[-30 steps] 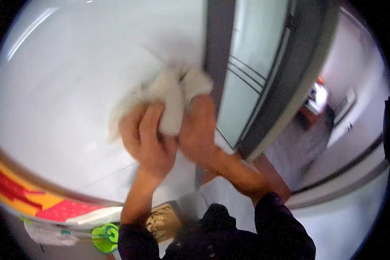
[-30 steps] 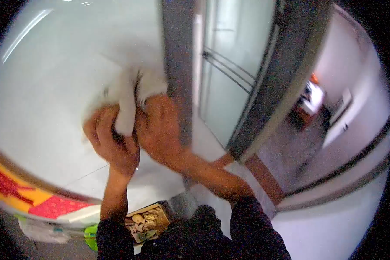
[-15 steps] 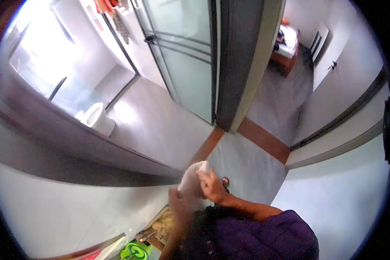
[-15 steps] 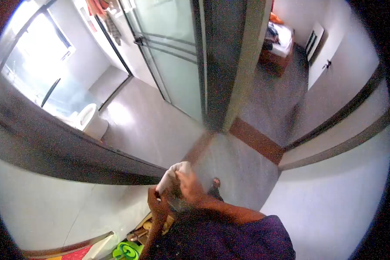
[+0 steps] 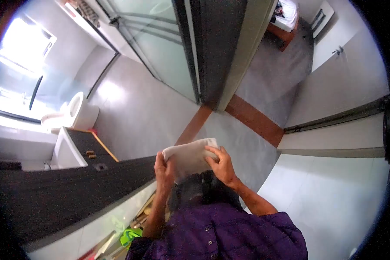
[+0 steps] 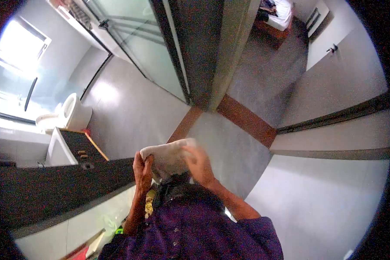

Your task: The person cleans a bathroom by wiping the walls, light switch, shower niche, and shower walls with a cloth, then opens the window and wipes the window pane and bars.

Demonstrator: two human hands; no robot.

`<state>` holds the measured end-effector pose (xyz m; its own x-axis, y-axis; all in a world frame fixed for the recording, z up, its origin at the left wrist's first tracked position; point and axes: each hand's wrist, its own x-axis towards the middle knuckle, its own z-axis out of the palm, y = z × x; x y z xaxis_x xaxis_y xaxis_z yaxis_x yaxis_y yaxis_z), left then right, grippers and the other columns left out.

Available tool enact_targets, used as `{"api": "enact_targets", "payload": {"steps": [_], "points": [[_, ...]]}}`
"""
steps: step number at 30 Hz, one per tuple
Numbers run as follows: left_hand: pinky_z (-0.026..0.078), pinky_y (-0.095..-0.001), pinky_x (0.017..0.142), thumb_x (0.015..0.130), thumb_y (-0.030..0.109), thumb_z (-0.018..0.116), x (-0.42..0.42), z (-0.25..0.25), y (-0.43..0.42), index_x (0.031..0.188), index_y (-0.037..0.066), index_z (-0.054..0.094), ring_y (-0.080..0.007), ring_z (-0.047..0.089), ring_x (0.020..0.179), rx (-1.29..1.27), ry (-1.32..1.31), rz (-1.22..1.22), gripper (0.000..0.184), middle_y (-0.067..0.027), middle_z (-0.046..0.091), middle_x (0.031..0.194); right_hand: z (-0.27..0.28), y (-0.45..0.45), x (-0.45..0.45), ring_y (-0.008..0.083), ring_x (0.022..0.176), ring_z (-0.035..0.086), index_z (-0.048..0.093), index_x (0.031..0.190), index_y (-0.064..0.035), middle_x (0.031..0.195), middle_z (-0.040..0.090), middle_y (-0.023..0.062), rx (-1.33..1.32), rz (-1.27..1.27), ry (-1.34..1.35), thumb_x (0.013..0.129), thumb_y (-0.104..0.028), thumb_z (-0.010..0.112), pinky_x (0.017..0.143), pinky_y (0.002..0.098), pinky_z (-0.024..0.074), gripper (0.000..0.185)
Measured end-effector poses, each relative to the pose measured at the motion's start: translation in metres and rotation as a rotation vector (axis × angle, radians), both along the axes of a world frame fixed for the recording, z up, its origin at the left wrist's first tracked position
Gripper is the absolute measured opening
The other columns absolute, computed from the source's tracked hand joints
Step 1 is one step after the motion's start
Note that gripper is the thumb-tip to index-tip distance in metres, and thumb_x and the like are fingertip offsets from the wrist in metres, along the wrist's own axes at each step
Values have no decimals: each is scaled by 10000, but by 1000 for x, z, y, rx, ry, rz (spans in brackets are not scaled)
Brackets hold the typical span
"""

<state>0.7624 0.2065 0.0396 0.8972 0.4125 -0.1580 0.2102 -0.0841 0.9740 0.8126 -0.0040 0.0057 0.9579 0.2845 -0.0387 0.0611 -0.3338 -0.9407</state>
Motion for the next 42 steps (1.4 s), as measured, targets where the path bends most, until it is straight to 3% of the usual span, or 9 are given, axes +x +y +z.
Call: {"api": "enact_targets", "payload": {"steps": [9, 12, 15, 18, 25, 31, 36, 38, 42], "points": [[525, -411, 798, 843, 28, 597, 231, 45, -45, 1054, 14, 617, -393, 629, 938, 367, -422, -465, 212, -218, 622, 1030, 41, -31, 177, 419, 1088, 576, 586, 1345, -17, 1182, 578, 248, -344, -259, -736, 890, -28, 634, 963, 474, 470, 458], [530, -429, 776, 754, -27, 620, 307, 132, -55, 1050, 9, 624, -380, 631, 911, 448, -871, -396, 298, -185, 623, 1021, 158, -26, 259, 466, 1086, 546, 591, 1376, -70, 1155, 567, 248, -343, -334, -1062, 874, -65, 637, 942, 519, 453, 504], [531, -423, 762, 712, -5, 644, 378, 191, -55, 1031, 4, 626, -353, 632, 895, 558, -1296, -193, 319, -163, 623, 1015, 249, -11, 313, 373, 1025, 548, 668, 1285, -87, 1103, 574, 181, -595, -538, -1244, 919, -72, 655, 911, 460, 452, 367], [488, -383, 718, 746, 62, 627, 430, 216, -47, 998, 24, 620, -295, 609, 879, 743, -1474, -21, 255, -129, 596, 1010, 275, -1, 370, 307, 912, 490, 679, 1295, -150, 964, 525, 106, -849, -633, -1500, 901, -100, 664, 845, 419, 397, 397], [471, -379, 709, 769, 92, 591, 461, 63, -50, 963, -6, 582, -288, 559, 845, 813, -1143, -217, 218, -146, 532, 935, 143, -7, 404, 316, 971, 519, 745, 1114, -171, 1061, 576, 94, -987, -129, -1511, 834, -223, 678, 850, 484, 400, 292], [518, -462, 783, 821, -4, 539, 411, -107, -43, 1075, -16, 490, -389, 573, 973, 607, -341, -591, 259, -192, 540, 1033, -22, 8, 401, 289, 995, 542, 717, 984, -79, 976, 560, 79, -1043, 328, -1059, 814, -183, 643, 851, 446, 439, 213], [507, -470, 761, 789, -15, 602, 404, -104, -14, 1093, 11, 496, -407, 569, 965, 536, -244, -497, 324, -185, 536, 1020, -39, 22, 396, 309, 935, 543, 703, 1104, -32, 967, 566, 104, -815, 326, -944, 750, -192, 731, 825, 448, 417, 390], [504, -471, 749, 787, 0, 621, 415, -81, 8, 1076, 30, 512, -402, 572, 947, 562, -294, -419, 310, -179, 535, 1004, -21, 34, 392, 343, 923, 539, 649, 1277, -23, 981, 550, 145, -713, 272, -856, 676, -262, 855, 826, 477, 413, 679], [529, -440, 704, 759, 35, 705, 423, 5, 50, 1064, 68, 561, -373, 612, 863, 513, -450, -181, 339, -157, 575, 1007, 94, 74, 379, 449, 1137, 537, 544, 1360, 41, 1227, 515, 289, -799, 324, -818, 824, -58, 659, 960, 511, 467, 556]]}}
